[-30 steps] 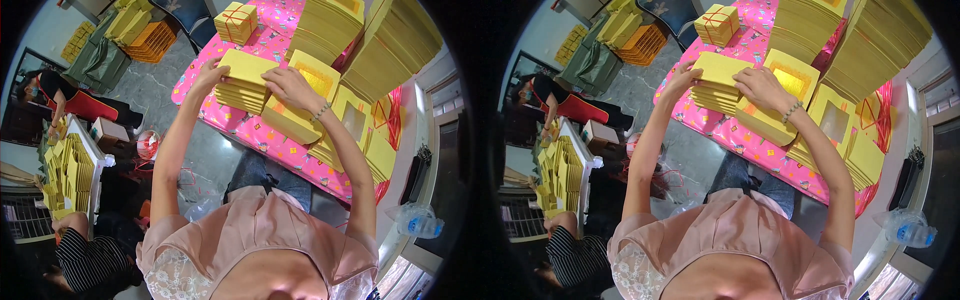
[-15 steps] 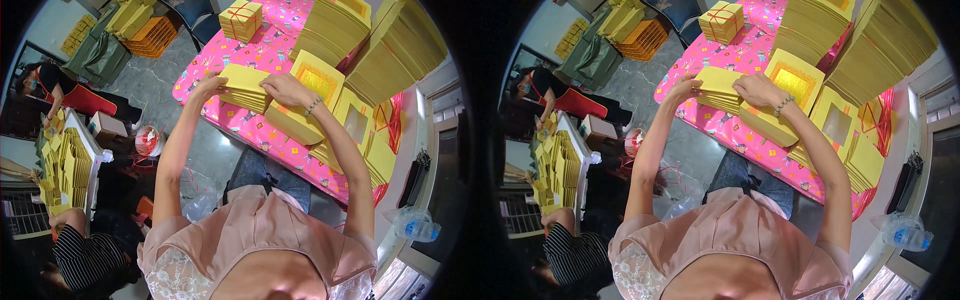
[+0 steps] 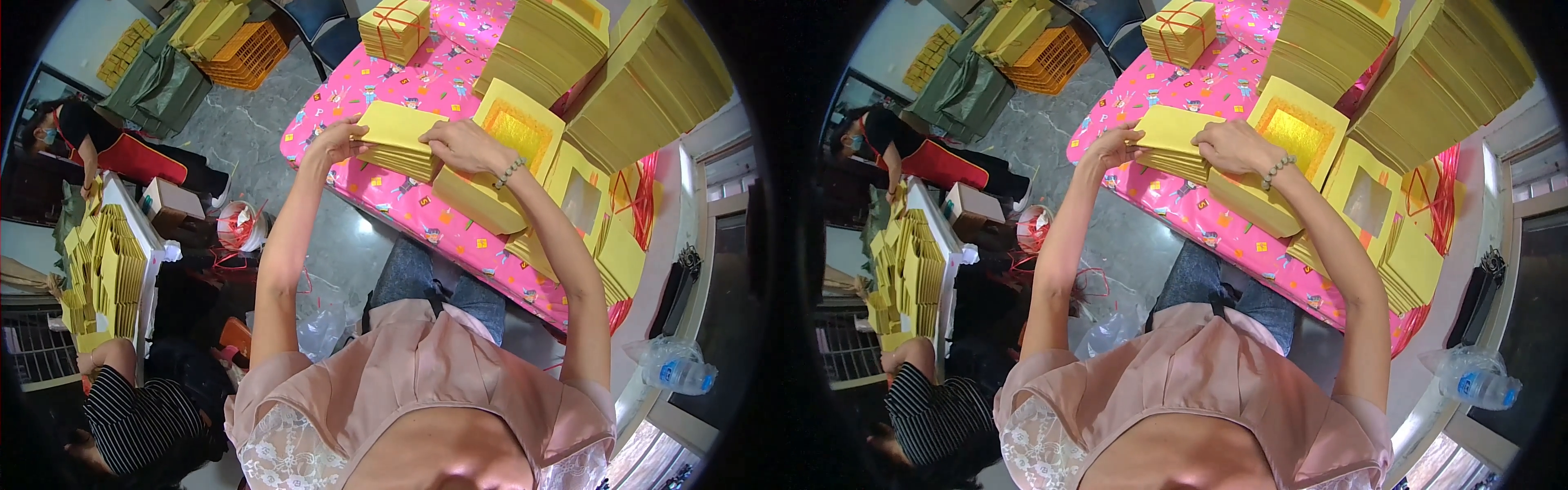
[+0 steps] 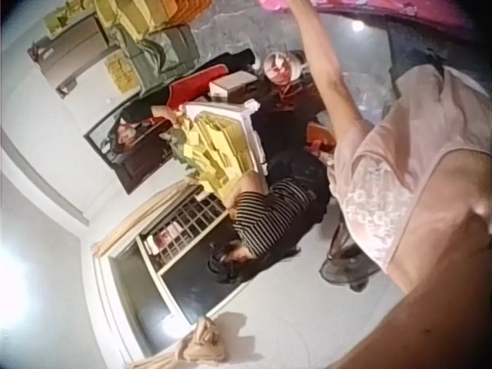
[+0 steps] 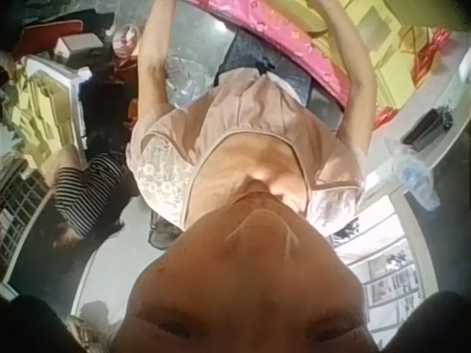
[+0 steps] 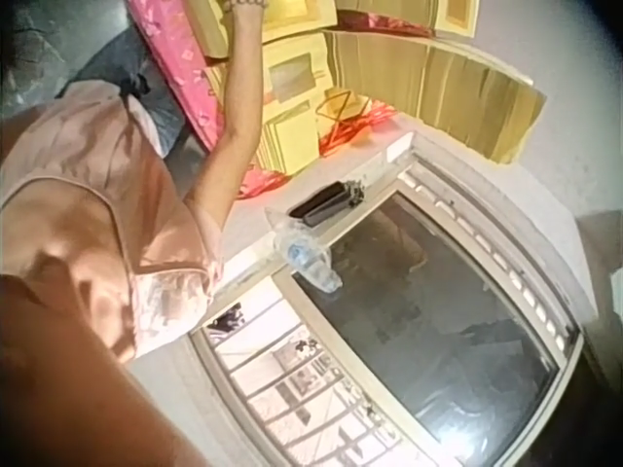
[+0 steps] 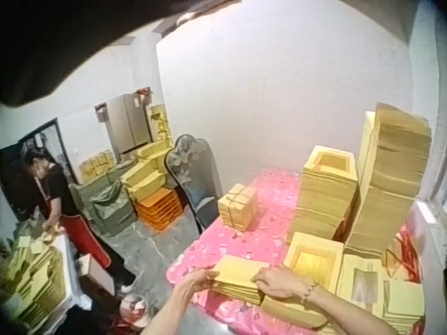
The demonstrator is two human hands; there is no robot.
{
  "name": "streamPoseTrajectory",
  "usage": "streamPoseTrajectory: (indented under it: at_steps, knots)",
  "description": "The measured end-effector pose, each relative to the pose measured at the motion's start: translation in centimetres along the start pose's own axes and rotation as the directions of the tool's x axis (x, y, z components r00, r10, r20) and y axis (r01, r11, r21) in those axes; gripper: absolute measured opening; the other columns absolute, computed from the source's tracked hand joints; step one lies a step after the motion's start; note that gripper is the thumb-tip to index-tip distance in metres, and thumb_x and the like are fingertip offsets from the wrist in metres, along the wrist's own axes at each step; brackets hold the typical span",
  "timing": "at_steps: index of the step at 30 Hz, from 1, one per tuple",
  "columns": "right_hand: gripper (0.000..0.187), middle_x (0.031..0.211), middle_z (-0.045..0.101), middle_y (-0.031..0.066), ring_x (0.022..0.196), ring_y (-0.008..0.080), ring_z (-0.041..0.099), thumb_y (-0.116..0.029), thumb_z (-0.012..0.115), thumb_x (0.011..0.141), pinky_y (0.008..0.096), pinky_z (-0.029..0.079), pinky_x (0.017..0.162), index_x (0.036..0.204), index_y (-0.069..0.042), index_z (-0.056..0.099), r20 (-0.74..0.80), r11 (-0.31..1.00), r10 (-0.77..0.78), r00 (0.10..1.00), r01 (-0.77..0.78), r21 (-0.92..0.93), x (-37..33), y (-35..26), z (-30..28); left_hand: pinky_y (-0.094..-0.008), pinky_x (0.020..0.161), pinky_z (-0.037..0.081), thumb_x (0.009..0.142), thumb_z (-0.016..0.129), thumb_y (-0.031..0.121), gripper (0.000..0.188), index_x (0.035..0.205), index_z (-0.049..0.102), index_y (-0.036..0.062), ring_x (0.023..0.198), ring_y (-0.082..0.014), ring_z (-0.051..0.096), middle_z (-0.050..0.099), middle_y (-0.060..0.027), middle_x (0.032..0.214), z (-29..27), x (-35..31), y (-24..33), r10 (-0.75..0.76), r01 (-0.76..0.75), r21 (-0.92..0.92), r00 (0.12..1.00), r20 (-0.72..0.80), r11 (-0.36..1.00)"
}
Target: Stacking yellow joss paper and tying bundles with red ribbon.
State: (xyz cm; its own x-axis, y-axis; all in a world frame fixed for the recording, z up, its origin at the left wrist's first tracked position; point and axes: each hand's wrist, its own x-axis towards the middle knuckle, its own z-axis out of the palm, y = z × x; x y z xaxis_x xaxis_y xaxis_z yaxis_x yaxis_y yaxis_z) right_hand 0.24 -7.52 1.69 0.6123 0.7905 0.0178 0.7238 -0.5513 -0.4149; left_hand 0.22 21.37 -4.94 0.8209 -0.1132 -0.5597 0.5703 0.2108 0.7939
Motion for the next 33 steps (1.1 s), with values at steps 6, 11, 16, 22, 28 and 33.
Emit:
streamPoseTrajectory:
  at_steps: [6,11,16,22,28,33]
  knots:
    - [0.039,0.100,0.065,0.0204,0.094,0.0359,0.063,-0.026,0.037,0.091,0.0483,0.047,0.085,0.100,-0.003,0.068,0.059,1.000,-0.007,0.998,0.008,-0.016,0.5,0.1,0.9,-0.0271,0.059,0.057,0.089,0.063,0.010,0.062,0.145,0.035,0.0119,0.080,-0.0200,0.069,0.063,-0.0090,0.105,-0.1,0.1,-1.1,0.056,-0.055,0.021,0.996,-0.064,0.998]
    - [0.042,0.089,0.063,0.0227,0.090,0.0381,0.061,-0.030,0.033,0.092,0.0499,0.044,0.083,0.085,-0.001,0.062,0.136,0.998,0.019,0.991,-0.010,-0.063,0.5,1.2,1.8,-0.0363,0.063,0.055,0.081,0.069,0.015,0.053,0.130,0.051,0.0061,0.087,-0.0257,0.067,0.061,-0.0154,0.111,4.2,-1.7,-1.5,0.439,-0.220,0.630,0.872,-0.215,0.745]
    - [0.042,0.086,0.063,0.0219,0.087,0.0386,0.060,-0.029,0.032,0.092,0.0501,0.040,0.090,0.080,-0.001,0.061,0.129,0.998,0.016,0.992,-0.008,-0.064,0.4,0.8,1.8,-0.0472,0.084,0.048,0.081,0.065,0.017,0.043,0.122,0.057,0.0066,0.098,-0.0353,0.058,0.057,-0.0181,0.116,5.8,-2.2,-2.1,0.904,-0.092,0.979,0.377,0.203,-0.181]
    - [0.043,0.087,0.064,0.0191,0.089,0.0376,0.061,-0.029,0.033,0.093,0.0518,0.035,0.098,0.084,-0.001,0.065,0.037,1.000,0.008,0.999,-0.008,-0.007,-0.1,1.1,1.7,-0.0500,0.099,0.038,0.092,0.052,0.026,0.040,0.129,0.054,0.0098,0.120,-0.0369,0.049,0.053,-0.0167,0.131,8.8,-1.4,-4.3,0.713,-0.425,0.905,0.639,0.289,0.014]
    - [0.027,0.102,0.063,0.0138,0.100,0.0312,0.060,-0.022,0.050,0.095,0.0441,0.045,0.092,0.106,-0.003,0.065,-0.272,0.996,-0.045,0.961,0.065,0.066,-3.7,0.0,-1.7,-0.0493,0.109,0.029,0.100,0.038,0.040,0.049,0.145,0.041,0.0197,0.135,-0.0380,0.036,0.038,-0.0153,0.149,8.1,-0.3,-6.8,0.704,-0.294,0.936,0.623,0.341,-0.194]
    - [0.025,0.095,0.063,0.0128,0.089,0.0309,0.062,-0.027,0.061,0.089,0.0406,0.049,0.078,0.099,-0.004,0.067,-0.323,0.994,0.048,0.945,-0.013,0.111,-10.2,-1.8,-3.3,-0.0525,0.112,0.023,0.099,0.039,0.037,0.051,0.146,0.040,0.0182,0.140,-0.0376,0.030,0.034,-0.0161,0.152,8.0,-0.2,-7.9,0.741,-0.279,0.942,0.589,0.323,-0.188]
